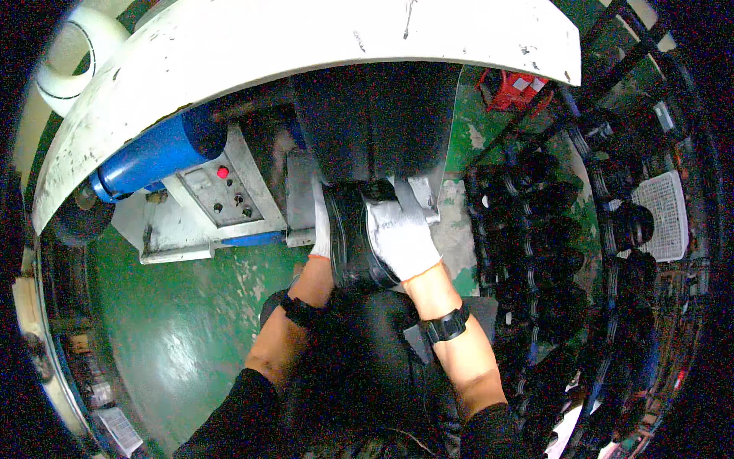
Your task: Polishing black leather shoes using a rotary buffer machine and placing them on a rack.
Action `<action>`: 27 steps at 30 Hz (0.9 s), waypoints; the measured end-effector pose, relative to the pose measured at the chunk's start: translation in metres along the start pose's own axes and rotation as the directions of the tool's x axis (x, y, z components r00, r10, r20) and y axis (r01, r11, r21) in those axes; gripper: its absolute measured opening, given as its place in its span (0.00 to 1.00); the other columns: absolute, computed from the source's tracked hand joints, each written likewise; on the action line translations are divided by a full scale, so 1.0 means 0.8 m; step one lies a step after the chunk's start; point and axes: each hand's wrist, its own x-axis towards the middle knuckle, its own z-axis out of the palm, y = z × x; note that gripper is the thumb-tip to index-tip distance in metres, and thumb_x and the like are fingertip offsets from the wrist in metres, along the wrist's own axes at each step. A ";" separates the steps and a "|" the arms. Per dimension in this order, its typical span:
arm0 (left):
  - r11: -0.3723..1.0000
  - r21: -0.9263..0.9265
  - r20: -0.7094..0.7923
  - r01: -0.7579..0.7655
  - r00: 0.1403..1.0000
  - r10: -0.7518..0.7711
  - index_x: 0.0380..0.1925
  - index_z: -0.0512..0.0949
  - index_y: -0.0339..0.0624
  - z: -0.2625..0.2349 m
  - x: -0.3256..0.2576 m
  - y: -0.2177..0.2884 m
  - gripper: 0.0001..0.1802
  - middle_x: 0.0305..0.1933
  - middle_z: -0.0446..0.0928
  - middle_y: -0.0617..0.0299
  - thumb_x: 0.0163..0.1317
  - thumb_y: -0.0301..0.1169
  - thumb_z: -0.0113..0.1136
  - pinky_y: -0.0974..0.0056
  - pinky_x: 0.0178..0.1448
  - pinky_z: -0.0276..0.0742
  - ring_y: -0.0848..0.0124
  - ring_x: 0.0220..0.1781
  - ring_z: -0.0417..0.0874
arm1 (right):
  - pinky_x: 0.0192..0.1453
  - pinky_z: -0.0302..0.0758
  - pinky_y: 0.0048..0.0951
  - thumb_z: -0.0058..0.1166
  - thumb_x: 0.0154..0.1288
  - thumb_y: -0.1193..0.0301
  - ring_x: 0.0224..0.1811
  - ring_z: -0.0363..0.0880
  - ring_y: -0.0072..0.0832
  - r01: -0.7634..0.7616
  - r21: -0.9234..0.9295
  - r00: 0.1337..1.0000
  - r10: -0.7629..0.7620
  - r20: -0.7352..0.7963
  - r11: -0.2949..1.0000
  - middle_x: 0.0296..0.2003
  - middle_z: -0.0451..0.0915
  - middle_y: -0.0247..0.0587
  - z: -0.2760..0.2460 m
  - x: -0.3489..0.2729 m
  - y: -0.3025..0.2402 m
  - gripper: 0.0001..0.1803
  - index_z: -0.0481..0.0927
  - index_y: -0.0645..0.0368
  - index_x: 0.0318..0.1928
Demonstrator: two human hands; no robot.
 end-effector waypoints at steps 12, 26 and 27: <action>0.989 0.146 -0.125 0.023 0.992 -0.004 0.66 0.65 0.44 0.037 0.040 0.072 0.36 0.66 0.70 0.55 0.71 0.59 0.38 0.56 0.69 0.68 0.58 0.64 0.73 | 0.56 0.73 0.43 0.49 0.59 0.72 0.49 0.76 0.45 -0.333 0.007 0.933 0.329 0.147 0.943 0.43 0.79 0.51 0.079 0.001 0.058 0.17 0.78 0.61 0.49; 0.978 0.200 -0.207 -0.056 0.973 0.098 0.67 0.63 0.43 0.014 0.027 0.046 0.37 0.67 0.68 0.56 0.70 0.59 0.40 0.58 0.71 0.65 0.60 0.66 0.70 | 0.67 0.67 0.48 0.47 0.64 0.68 0.60 0.71 0.52 -0.329 0.001 0.936 0.326 0.133 0.944 0.57 0.74 0.57 0.097 -0.018 0.057 0.23 0.74 0.64 0.57; 0.978 0.208 -0.202 -0.016 0.978 0.059 0.68 0.63 0.43 0.024 0.032 0.037 0.38 0.67 0.68 0.56 0.70 0.60 0.40 0.59 0.71 0.64 0.61 0.67 0.69 | 0.68 0.66 0.48 0.46 0.65 0.67 0.61 0.70 0.52 -0.284 -0.081 0.945 0.294 0.146 0.955 0.58 0.73 0.58 0.077 -0.017 0.069 0.23 0.73 0.64 0.58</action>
